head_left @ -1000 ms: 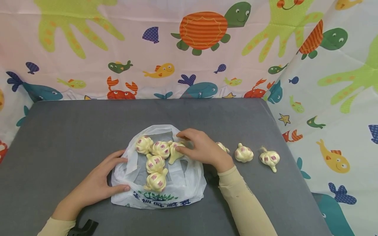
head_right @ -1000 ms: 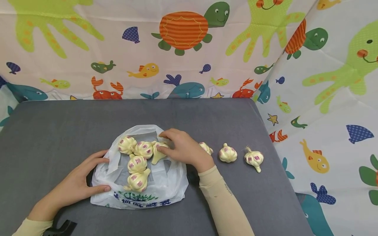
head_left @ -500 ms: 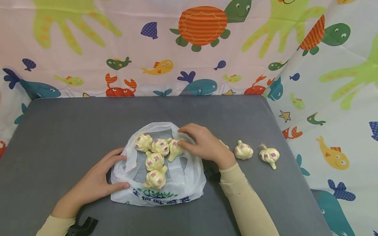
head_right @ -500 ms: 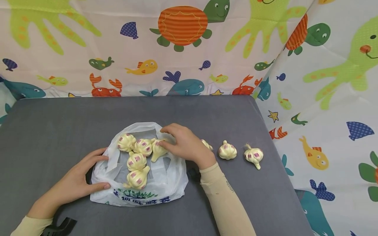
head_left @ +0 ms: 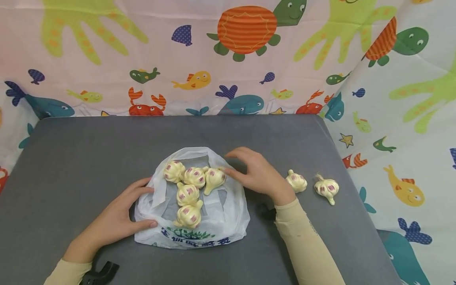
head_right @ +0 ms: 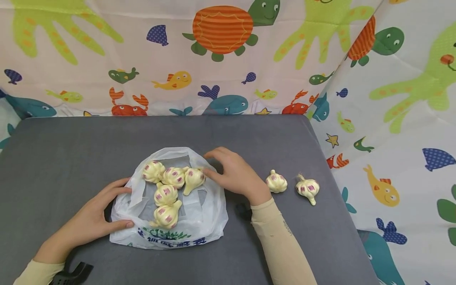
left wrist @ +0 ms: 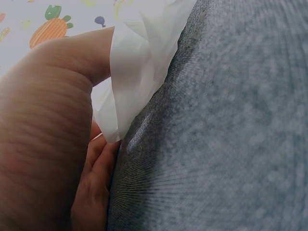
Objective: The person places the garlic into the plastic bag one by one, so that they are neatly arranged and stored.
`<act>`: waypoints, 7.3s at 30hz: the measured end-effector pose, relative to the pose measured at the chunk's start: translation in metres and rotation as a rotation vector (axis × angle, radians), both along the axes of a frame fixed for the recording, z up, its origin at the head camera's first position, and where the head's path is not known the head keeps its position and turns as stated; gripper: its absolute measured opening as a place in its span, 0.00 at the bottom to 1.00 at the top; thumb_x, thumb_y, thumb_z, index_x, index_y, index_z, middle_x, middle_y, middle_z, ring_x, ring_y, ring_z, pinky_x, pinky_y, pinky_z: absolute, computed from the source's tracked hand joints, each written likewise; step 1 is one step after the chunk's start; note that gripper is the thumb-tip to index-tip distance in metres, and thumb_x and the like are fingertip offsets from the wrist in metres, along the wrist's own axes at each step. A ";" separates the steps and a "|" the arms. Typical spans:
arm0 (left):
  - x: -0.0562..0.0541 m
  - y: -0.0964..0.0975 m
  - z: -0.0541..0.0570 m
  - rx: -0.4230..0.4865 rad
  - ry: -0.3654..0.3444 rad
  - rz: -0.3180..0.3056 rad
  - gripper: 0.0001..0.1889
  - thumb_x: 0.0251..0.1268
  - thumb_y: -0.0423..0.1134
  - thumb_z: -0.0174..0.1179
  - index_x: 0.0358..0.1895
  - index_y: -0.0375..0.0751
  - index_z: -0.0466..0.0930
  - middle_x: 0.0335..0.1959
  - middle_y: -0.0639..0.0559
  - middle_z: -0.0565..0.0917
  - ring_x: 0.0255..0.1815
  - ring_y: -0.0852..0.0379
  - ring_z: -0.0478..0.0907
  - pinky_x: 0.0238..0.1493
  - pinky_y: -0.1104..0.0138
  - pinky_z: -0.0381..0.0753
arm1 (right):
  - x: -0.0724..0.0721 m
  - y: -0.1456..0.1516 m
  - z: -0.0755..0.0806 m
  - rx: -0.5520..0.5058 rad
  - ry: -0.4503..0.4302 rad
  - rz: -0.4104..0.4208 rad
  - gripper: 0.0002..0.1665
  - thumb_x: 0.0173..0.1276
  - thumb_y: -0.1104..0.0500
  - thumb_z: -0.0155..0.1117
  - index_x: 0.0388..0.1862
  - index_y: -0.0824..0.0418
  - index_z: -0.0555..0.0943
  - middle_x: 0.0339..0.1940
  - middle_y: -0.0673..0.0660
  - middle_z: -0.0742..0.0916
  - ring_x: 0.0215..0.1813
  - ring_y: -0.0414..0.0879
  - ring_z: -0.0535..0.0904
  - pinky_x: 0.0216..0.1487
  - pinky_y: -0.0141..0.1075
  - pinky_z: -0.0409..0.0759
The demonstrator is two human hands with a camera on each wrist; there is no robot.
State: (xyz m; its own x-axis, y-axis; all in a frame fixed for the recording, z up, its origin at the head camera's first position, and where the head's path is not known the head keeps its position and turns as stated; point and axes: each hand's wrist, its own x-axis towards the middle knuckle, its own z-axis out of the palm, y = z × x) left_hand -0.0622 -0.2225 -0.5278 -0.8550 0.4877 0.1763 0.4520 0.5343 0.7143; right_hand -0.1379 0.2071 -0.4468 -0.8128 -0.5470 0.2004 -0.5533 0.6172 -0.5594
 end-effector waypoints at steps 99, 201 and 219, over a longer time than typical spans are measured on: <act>0.001 -0.001 0.003 -0.043 -0.046 0.030 0.41 0.57 0.58 0.84 0.72 0.55 0.75 0.84 0.51 0.65 0.79 0.44 0.66 0.69 0.84 0.50 | 0.038 0.076 -0.007 0.064 -0.019 -0.178 0.28 0.70 0.55 0.81 0.64 0.63 0.85 0.60 0.56 0.87 0.61 0.51 0.83 0.63 0.53 0.81; 0.001 0.000 0.005 -0.024 -0.061 0.020 0.40 0.58 0.58 0.84 0.71 0.53 0.76 0.85 0.51 0.64 0.80 0.44 0.66 0.70 0.84 0.51 | 0.012 -0.035 -0.006 0.104 -0.071 0.122 0.30 0.76 0.52 0.76 0.70 0.65 0.80 0.64 0.60 0.85 0.61 0.49 0.81 0.65 0.48 0.82; 0.002 0.000 0.005 -0.041 -0.081 0.029 0.40 0.58 0.62 0.82 0.72 0.55 0.76 0.85 0.52 0.64 0.81 0.44 0.65 0.71 0.82 0.52 | 0.014 -0.037 -0.009 0.102 -0.085 0.133 0.30 0.77 0.52 0.74 0.70 0.66 0.80 0.63 0.60 0.85 0.60 0.49 0.81 0.65 0.49 0.82</act>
